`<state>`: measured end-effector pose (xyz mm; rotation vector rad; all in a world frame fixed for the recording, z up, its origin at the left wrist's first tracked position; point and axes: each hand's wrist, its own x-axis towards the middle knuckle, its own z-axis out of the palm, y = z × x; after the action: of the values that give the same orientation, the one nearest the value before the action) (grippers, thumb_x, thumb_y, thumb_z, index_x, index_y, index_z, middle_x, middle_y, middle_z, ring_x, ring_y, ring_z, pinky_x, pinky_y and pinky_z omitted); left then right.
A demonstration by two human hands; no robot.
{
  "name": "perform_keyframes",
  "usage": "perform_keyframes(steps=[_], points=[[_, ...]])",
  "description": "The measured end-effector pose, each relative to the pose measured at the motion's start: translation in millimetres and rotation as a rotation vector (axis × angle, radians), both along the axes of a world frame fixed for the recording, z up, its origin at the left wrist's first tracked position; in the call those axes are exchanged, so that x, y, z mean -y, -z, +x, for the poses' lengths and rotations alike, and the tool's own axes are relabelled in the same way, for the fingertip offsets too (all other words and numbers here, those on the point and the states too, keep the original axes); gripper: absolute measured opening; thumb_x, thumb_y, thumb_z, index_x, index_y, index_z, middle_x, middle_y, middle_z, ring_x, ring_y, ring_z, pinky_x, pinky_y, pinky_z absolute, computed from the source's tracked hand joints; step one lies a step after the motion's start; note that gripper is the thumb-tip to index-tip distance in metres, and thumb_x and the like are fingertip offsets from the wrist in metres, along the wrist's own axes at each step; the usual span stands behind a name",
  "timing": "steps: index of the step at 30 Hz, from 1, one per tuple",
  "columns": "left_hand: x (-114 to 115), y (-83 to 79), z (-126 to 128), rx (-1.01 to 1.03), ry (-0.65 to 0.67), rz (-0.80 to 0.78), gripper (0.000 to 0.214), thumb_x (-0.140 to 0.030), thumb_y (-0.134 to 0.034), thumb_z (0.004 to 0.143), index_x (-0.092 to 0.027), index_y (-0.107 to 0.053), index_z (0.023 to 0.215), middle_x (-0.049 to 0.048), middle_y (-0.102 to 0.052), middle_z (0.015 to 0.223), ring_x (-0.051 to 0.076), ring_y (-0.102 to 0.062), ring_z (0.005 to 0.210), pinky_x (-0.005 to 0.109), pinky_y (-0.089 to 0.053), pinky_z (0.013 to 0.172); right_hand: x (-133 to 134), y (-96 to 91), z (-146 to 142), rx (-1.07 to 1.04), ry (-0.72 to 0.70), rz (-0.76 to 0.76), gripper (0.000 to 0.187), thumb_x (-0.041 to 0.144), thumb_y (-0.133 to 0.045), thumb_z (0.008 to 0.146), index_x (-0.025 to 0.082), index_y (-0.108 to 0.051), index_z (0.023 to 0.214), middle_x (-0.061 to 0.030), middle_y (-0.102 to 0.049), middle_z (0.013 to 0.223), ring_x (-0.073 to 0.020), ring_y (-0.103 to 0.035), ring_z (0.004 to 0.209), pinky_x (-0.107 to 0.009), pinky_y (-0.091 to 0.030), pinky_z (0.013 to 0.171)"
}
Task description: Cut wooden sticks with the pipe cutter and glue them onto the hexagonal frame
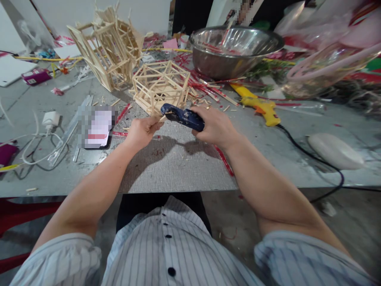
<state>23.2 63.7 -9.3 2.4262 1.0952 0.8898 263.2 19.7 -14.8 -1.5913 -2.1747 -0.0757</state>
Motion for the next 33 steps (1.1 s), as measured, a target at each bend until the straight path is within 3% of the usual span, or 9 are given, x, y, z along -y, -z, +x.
perform_keyframes(steps=[8,17,21,25,33], points=[[-2,1.1,-1,-0.012,0.003,0.023,0.028,-0.035,-0.050,0.087,-0.016,-0.066,0.073,0.0021,-0.063,0.063,0.011,-0.054,0.059,0.023,-0.038,0.057,2,-4.6,-2,0.031,0.018,-0.003,0.049,0.025,-0.054,0.063,0.022,-0.056,0.112,-0.0096,-0.065,0.097,-0.0306,-0.059,0.090,-0.040,-0.044,0.070],[-1,-0.7,-1,-0.001,0.022,-0.005,0.025,-0.033,-0.052,0.084,-0.015,-0.068,0.077,0.0024,-0.067,0.066,0.011,-0.057,0.062,0.022,-0.040,0.058,3,-7.3,-8,0.024,0.061,-0.046,0.023,0.026,-0.055,0.064,0.026,-0.060,0.087,-0.0046,-0.066,0.076,-0.0266,-0.060,0.072,-0.036,-0.041,0.060],[-1,-1.2,0,0.038,0.024,-0.074,0.024,-0.029,-0.051,0.084,-0.014,-0.068,0.077,0.0028,-0.067,0.066,0.011,-0.059,0.062,0.022,-0.041,0.059,-2,-2.8,-5,-0.053,0.051,-0.064,0.039,0.025,-0.053,0.066,0.024,-0.059,0.104,-0.0077,-0.068,0.089,-0.0282,-0.061,0.081,-0.039,-0.045,0.066],[-1,-0.6,1,0.020,-0.031,-0.037,0.023,-0.028,-0.052,0.084,-0.015,-0.069,0.078,0.0021,-0.065,0.063,0.011,-0.056,0.059,0.022,-0.039,0.056,-6,3.9,0,-0.071,0.020,-0.029,0.057,0.025,-0.052,0.066,0.022,-0.051,0.122,-0.0110,-0.064,0.109,-0.0315,-0.059,0.096,-0.044,-0.047,0.074],[-1,0.9,1,-0.019,-0.098,0.065,0.022,-0.029,-0.055,0.085,-0.017,-0.073,0.091,0.0053,-0.071,0.074,0.014,-0.061,0.066,0.023,-0.041,0.061,2,-0.9,-10,-0.007,0.063,-0.057,0.060,0.028,-0.053,0.066,0.020,-0.048,0.125,-0.0136,-0.062,0.112,-0.0351,-0.057,0.099,-0.050,-0.046,0.077]])
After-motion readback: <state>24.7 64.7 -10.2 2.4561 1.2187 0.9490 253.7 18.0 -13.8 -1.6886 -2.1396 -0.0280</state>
